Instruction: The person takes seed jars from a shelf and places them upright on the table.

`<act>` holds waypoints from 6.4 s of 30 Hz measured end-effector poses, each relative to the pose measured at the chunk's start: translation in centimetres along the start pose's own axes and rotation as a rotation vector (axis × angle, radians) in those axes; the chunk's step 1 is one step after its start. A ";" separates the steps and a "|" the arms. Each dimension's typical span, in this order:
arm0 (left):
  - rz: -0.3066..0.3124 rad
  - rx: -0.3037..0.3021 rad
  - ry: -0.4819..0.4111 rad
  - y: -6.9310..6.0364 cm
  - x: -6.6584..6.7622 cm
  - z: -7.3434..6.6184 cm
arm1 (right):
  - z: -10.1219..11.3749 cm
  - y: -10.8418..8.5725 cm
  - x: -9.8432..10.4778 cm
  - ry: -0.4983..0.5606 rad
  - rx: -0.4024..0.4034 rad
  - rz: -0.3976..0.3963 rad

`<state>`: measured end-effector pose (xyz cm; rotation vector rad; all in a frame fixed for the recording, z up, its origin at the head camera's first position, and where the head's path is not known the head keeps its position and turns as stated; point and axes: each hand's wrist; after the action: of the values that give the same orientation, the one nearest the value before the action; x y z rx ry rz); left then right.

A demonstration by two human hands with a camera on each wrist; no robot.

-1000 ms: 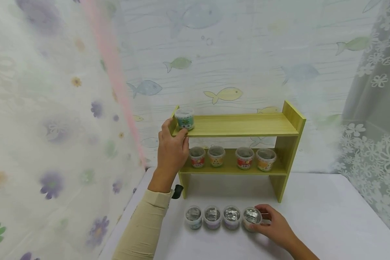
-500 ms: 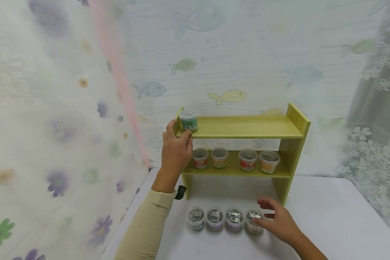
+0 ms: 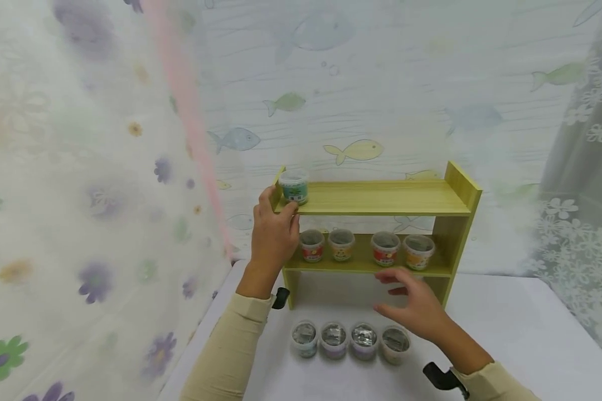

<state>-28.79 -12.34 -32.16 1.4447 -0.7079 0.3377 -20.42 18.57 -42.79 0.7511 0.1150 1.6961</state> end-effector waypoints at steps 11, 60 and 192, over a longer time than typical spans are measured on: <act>-0.037 -0.029 -0.019 0.1 0.1 0.0 | 5.6 5.8 0.0 -0.009 0.200 0.008; -0.043 -0.046 -0.004 -0.1 -0.1 0.2 | 10.8 23.1 -4.6 0.256 -0.209 0.070; 0.036 -0.131 0.117 2.0 1.3 0.5 | -9.1 -11.2 3.8 0.102 -0.475 -0.117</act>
<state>-29.18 -12.87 -29.82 1.2791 -0.6495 0.3937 -16.10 27.96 -53.52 0.2976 -0.1666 1.5656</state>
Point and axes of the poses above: each hand's wrist, its own y-axis towards the middle knuckle, its own x-axis out of the back of the hand, z = x × y, and after that the axes turned 10 degrees about y, right-handed
